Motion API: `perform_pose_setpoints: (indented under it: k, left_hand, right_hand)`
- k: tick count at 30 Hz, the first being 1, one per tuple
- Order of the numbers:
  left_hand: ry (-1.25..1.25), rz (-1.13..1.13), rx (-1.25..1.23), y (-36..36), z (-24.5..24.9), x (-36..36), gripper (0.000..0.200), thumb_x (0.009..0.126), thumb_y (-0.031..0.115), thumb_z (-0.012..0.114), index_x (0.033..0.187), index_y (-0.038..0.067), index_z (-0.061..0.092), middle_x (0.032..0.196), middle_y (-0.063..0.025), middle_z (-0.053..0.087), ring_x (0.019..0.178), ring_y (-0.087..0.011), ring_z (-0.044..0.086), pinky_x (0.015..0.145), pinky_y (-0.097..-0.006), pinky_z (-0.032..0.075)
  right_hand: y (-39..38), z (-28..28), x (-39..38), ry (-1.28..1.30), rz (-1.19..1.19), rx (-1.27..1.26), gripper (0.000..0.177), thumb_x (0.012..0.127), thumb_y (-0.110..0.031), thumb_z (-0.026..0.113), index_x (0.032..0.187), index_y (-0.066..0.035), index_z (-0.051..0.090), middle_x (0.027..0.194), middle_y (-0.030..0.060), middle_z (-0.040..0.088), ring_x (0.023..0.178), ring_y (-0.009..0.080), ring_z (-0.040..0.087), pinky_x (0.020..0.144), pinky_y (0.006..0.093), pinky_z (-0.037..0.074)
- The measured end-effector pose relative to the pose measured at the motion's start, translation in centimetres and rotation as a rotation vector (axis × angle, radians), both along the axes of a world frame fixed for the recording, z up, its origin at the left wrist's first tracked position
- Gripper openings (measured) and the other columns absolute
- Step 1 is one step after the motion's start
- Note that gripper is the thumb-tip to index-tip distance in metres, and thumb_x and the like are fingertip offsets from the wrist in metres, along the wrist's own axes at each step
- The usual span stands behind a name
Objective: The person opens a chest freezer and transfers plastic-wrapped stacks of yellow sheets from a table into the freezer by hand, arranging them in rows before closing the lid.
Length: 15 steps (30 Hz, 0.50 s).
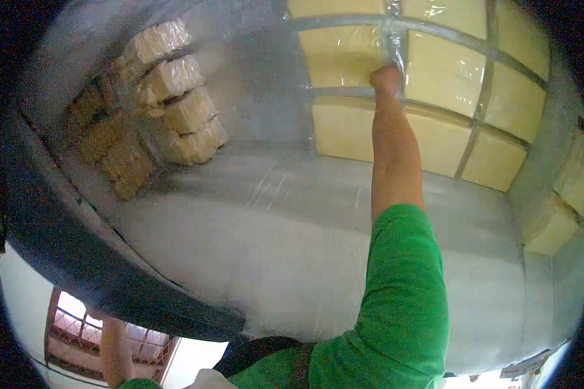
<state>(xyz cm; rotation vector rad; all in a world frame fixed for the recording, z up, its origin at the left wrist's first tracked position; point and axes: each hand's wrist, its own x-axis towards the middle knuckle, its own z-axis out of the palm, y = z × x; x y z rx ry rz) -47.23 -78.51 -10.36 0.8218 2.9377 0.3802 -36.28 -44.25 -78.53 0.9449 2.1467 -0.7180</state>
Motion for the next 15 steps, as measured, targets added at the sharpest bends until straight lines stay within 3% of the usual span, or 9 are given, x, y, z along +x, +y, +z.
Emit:
perform_pose_setpoints:
  k: [2,4,8,9,11,12,14,15]
  left_hand:
    - [0.011,-0.003,0.013,-0.6,0.2,-0.4,0.068,0.098,0.048,0.038,0.144,-0.002,0.031,0.148,-0.0234,0.03,0.14,-0.0397,0.023,0.114,-0.0517,0.017]
    - [0.023,-0.005,0.034,-0.7,-0.5,-1.1,0.068,0.099,0.048,0.038,0.144,-0.002,0.031,0.148,-0.0232,0.03,0.14,-0.0396,0.023,0.114,-0.0517,0.017]
    - [0.105,-0.044,0.089,-0.3,-1.2,-2.2,0.065,0.1,0.046,0.035,0.144,-0.001,0.033,0.149,-0.0225,0.03,0.141,-0.0387,0.022,0.114,-0.05,0.016]
    - [0.139,-0.094,-0.004,0.4,-0.5,-2.2,0.063,0.1,0.043,0.036,0.144,-0.001,0.033,0.15,-0.0227,0.029,0.141,-0.0381,0.022,0.115,-0.049,0.015]
    - [0.194,-0.132,-0.106,0.9,0.9,-2.0,0.06,0.1,0.036,0.037,0.145,-0.002,0.033,0.151,-0.0226,0.027,0.142,-0.0375,0.021,0.115,-0.0486,0.013]
    - [0.23,-0.116,-0.134,0.8,0.9,-1.9,0.06,0.099,0.035,0.041,0.145,-0.001,0.032,0.151,-0.0226,0.027,0.142,-0.0384,0.02,0.115,-0.0501,0.012]
    - [0.278,-0.127,-0.192,0.4,1.3,-1.6,0.062,0.097,0.036,0.045,0.147,0.004,0.03,0.15,-0.0219,0.029,0.142,-0.0386,0.02,0.115,-0.0518,0.012]
    - [0.327,-0.147,-0.122,0.7,2.1,-1.2,0.062,0.097,0.036,0.045,0.147,0.004,0.03,0.15,-0.0219,0.029,0.142,-0.0386,0.02,0.115,-0.0518,0.012]
  right_hand:
    - [-0.7,-1.5,1.4,-0.073,0.249,-0.09,0.031,0.085,-0.02,0.055,0.108,-0.003,0.067,0.116,0.0199,0.064,0.103,0.0332,0.065,0.088,0.0454,0.052]
    - [-1.8,1.8,2.5,-0.07,0.833,-0.184,0.026,0.086,-0.017,0.053,0.101,-0.001,0.068,0.107,0.0188,0.068,0.097,0.0319,0.067,0.08,0.0451,0.055]
    - [-3.3,4.3,10.8,0.358,0.772,-0.05,0.027,0.086,-0.022,0.05,0.072,-0.006,0.067,0.08,0.0147,0.068,0.073,0.0296,0.067,0.064,0.0498,0.052]
    - [-2.8,7.3,12.2,0.324,0.699,-0.073,0.026,0.086,-0.021,0.049,0.072,-0.007,0.065,0.085,0.0137,0.069,0.077,0.0301,0.066,0.067,0.0498,0.051]
    - [-0.5,11.7,15.5,0.205,0.552,-0.19,0.03,0.087,-0.031,0.051,0.089,-0.007,0.069,0.096,0.0132,0.068,0.09,0.0277,0.064,0.077,0.0426,0.052]
    - [-0.6,10.1,17.5,0.141,0.554,-0.095,0.033,0.087,-0.025,0.047,0.088,-0.003,0.072,0.097,0.019,0.069,0.094,0.0339,0.066,0.083,0.0459,0.052]
    - [5.1,17.2,20.2,0.104,0.598,-0.149,0.026,0.083,-0.031,0.058,0.086,-0.007,0.069,0.106,0.0113,0.069,0.085,0.0295,0.066,0.07,0.0415,0.053]
    - [7.3,25.2,20.4,0.095,0.497,-0.102,0.024,0.085,-0.028,0.058,0.09,-0.007,0.068,0.103,0.0111,0.069,0.082,0.0276,0.067,0.067,0.0409,0.053]
